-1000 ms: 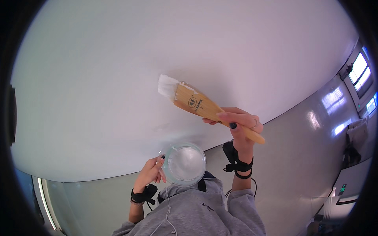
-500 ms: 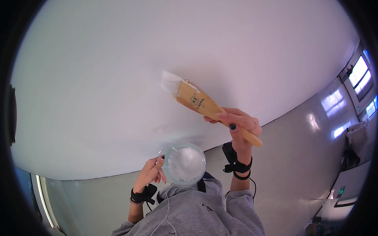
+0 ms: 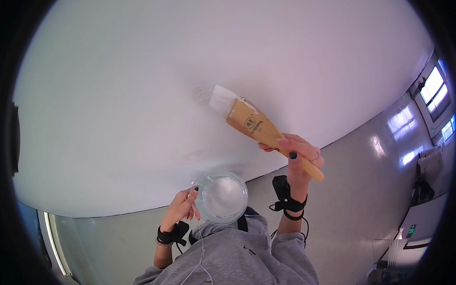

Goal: Apply white paint to a wall using a brush.

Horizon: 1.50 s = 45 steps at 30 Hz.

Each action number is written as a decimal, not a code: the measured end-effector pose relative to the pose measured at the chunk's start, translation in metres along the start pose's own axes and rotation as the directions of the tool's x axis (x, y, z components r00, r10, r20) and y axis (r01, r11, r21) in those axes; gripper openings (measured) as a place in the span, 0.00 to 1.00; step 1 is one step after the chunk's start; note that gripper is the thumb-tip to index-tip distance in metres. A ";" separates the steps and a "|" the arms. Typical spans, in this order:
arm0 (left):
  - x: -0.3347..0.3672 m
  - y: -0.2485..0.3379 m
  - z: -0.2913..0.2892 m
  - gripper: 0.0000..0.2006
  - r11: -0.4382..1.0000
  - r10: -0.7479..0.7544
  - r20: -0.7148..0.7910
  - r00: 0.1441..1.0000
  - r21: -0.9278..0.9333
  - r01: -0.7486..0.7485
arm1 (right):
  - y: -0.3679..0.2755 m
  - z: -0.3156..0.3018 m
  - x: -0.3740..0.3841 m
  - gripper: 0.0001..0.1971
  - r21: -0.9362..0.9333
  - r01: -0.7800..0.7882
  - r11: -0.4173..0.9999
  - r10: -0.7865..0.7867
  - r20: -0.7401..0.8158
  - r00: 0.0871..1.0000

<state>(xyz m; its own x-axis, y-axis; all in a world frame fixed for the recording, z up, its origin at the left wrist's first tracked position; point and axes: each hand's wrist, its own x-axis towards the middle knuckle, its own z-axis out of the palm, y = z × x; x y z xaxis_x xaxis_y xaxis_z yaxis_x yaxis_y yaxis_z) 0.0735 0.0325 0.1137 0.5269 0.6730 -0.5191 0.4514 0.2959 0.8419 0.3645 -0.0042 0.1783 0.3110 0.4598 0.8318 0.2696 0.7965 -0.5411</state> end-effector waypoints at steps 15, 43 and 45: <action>-0.001 -0.001 0.001 0.21 1.000 -0.001 -0.021 1.000 0.004 0.001 | 0.004 0.017 0.011 0.14 0.122 -0.027 0.992 0.016 0.091 0.996; 0.002 -0.001 -0.001 0.23 1.000 -0.022 -0.006 1.000 0.022 0.023 | 0.003 0.030 0.021 0.13 0.166 -0.031 0.986 0.012 0.115 0.993; 0.003 -0.003 -0.002 0.24 0.999 -0.025 -0.009 1.000 0.023 0.025 | 0.006 0.028 0.021 0.14 0.168 -0.013 0.986 -0.008 0.126 0.992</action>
<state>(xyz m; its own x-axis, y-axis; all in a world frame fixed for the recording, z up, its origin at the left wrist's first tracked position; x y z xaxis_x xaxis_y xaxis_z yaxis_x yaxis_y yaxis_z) 0.0718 0.0347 0.1098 0.5092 0.6712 -0.5387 0.4813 0.2968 0.8248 0.3473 0.0208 0.1964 0.1912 0.4989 0.8453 0.1090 0.8451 -0.5234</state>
